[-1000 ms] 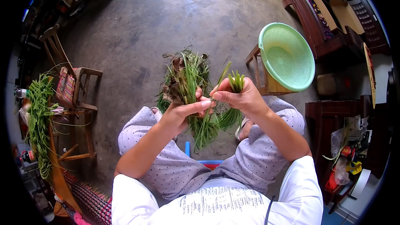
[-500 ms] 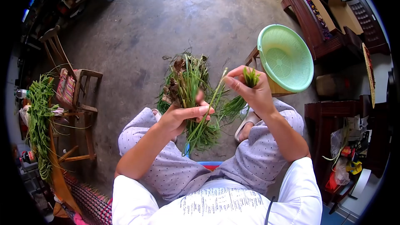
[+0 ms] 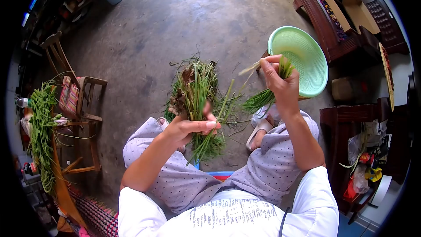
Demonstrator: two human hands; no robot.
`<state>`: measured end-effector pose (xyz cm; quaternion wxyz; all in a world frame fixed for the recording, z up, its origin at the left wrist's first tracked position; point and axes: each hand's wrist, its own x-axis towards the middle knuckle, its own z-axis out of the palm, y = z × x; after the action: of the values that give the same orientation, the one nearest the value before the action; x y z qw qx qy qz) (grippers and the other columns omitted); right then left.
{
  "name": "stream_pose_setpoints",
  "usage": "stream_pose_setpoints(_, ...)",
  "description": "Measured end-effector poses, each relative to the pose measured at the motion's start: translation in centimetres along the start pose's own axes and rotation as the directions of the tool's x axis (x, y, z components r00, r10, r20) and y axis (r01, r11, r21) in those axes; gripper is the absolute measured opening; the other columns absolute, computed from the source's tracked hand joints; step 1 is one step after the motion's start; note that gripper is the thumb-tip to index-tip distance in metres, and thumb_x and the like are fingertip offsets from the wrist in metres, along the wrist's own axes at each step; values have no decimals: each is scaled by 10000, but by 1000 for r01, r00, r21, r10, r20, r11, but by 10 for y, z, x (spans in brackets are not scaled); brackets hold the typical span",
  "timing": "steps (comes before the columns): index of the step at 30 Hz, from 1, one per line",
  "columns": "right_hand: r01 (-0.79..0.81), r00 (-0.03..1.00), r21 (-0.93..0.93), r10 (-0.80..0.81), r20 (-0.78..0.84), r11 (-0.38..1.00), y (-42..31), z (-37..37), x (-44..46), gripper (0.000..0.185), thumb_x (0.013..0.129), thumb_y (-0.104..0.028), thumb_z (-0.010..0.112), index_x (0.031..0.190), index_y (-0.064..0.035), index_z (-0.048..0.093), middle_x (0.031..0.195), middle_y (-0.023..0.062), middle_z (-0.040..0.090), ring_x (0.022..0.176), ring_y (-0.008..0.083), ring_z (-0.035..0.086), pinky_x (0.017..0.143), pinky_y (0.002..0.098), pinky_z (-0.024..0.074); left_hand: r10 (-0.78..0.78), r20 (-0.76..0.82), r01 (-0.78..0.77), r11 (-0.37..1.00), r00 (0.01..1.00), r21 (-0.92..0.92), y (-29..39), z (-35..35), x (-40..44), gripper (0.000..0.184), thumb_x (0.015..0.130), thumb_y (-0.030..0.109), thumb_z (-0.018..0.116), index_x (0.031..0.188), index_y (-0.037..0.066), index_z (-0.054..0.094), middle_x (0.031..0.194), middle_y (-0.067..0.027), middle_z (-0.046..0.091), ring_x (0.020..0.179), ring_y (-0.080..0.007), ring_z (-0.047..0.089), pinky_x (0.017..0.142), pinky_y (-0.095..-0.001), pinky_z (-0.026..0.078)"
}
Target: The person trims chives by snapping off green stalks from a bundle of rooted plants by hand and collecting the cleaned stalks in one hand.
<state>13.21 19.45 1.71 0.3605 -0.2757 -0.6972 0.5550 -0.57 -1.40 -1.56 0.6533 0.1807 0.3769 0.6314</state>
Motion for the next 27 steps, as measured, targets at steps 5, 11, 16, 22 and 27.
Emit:
stream_pose_setpoints(5, -80, 969, -156, 113, 218, 984, -7, -10, 3, 121, 825, -138, 669, 883, -38, 636, 517, -100, 339, 467, -3, 273, 422, 198, 194, -7, -11, 8, 1000, 1000, 16, 2, 2, -2, 281, 763, 50, 687, 852, 93, 424, 800, -84, 622, 672, -126, 568, 591, -250, 437)
stream_pose_setpoints(11, 27, 950, -264, 57, 306, 964, -18, -5, -6, 252, 797, -169, 700, 997, -40, 617, 536, -70, 355, 483, 23, 302, 432, 216, 232, 67, -113, -55, 992, 991, 111, 0, 3, 1, 283, 774, 65, 684, 837, 91, 409, 791, -86, 613, 702, -114, 558, 606, -244, 420)
stream_pose_setpoints(16, -7, 956, -212, 68, 285, 977, -10, -11, -2, 214, 806, -179, 692, 948, -33, 627, 563, -59, 405, 488, 15, 321, 432, 217, 243, 72, -117, -61, 993, 991, 97, -2, 3, 5, 312, 758, 57, 693, 875, 105, 408, 788, -80, 617, 668, -109, 535, 588, -241, 402)
stream_pose_setpoints(22, -153, 915, -38, 156, 373, 987, -25, 7, -12, 229, 851, -241, 648, 906, -19, 650, 637, -39, 527, 559, 10, 411, 479, 202, 320, 44, -153, -26, 993, 987, 115, -4, 6, 9, 342, 753, 50, 695, 932, 109, 410, 794, -73, 618, 653, -106, 522, 577, -238, 389)
stream_pose_setpoints(27, -250, 802, 102, 147, 579, 963, -14, 17, -16, 212, 898, -234, 576, 881, -32, 639, 620, -77, 471, 471, -15, 315, 406, 187, 213, 20, -150, -1, 992, 988, 130, -11, 3, 16, 296, 786, 68, 672, 952, 81, 426, 821, -81, 629, 784, -145, 602, 663, -259, 435)
